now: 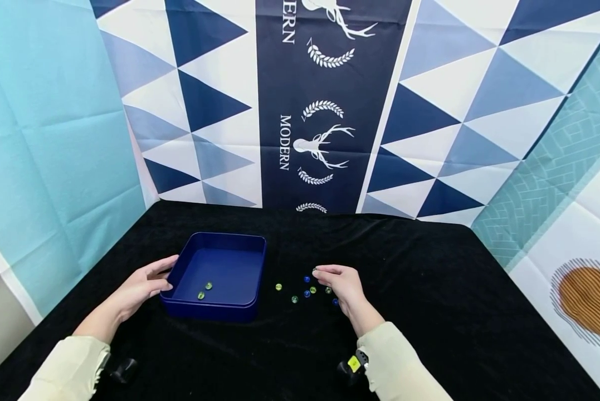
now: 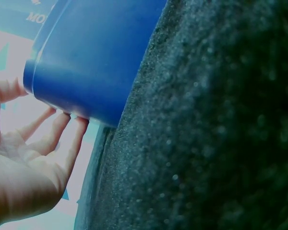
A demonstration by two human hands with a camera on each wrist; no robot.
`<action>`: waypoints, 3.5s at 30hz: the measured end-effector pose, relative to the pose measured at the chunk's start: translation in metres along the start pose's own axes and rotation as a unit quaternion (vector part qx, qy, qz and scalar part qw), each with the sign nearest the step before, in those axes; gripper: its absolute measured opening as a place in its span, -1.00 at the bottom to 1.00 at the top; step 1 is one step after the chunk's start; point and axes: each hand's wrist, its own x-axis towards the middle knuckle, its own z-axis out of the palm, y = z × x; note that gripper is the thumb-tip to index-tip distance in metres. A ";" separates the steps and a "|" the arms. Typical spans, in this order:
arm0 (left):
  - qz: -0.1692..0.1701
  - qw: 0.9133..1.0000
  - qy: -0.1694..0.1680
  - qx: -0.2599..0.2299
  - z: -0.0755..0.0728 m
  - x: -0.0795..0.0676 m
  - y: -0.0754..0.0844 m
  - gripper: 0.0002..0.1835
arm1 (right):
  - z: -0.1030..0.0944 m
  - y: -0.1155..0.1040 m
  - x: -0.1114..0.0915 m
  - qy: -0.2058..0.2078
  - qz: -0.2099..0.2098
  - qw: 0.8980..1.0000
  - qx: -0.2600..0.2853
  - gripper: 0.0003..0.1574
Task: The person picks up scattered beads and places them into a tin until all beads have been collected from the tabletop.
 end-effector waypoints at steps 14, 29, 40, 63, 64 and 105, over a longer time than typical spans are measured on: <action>-0.005 1.000 0.006 0.000 0.001 -0.001 0.001 -0.23 | 0.025 -0.006 0.000 0.007 -0.004 0.999 0.034 -0.63; -0.007 1.000 0.010 0.004 0.003 -0.003 0.003 -0.23 | 0.056 -0.009 -0.001 0.010 -0.016 0.999 0.039 -0.67; -0.008 1.000 0.009 0.001 0.002 -0.002 0.003 -0.23 | 0.079 -0.012 -0.003 -0.004 -0.031 0.997 0.070 -0.69; 0.003 1.000 0.008 0.001 0.002 -0.001 0.000 -0.24 | 0.114 -0.023 -0.012 -0.043 -0.038 0.998 0.013 -0.72; 0.002 1.000 0.009 0.000 0.002 -0.001 0.000 -0.24 | 0.115 -0.023 -0.011 -0.045 -0.038 0.998 0.012 -0.72; -0.005 1.000 0.008 0.004 0.000 0.000 -0.001 -0.23 | 0.152 -0.037 -0.015 -0.051 -0.030 0.998 -0.016 -0.70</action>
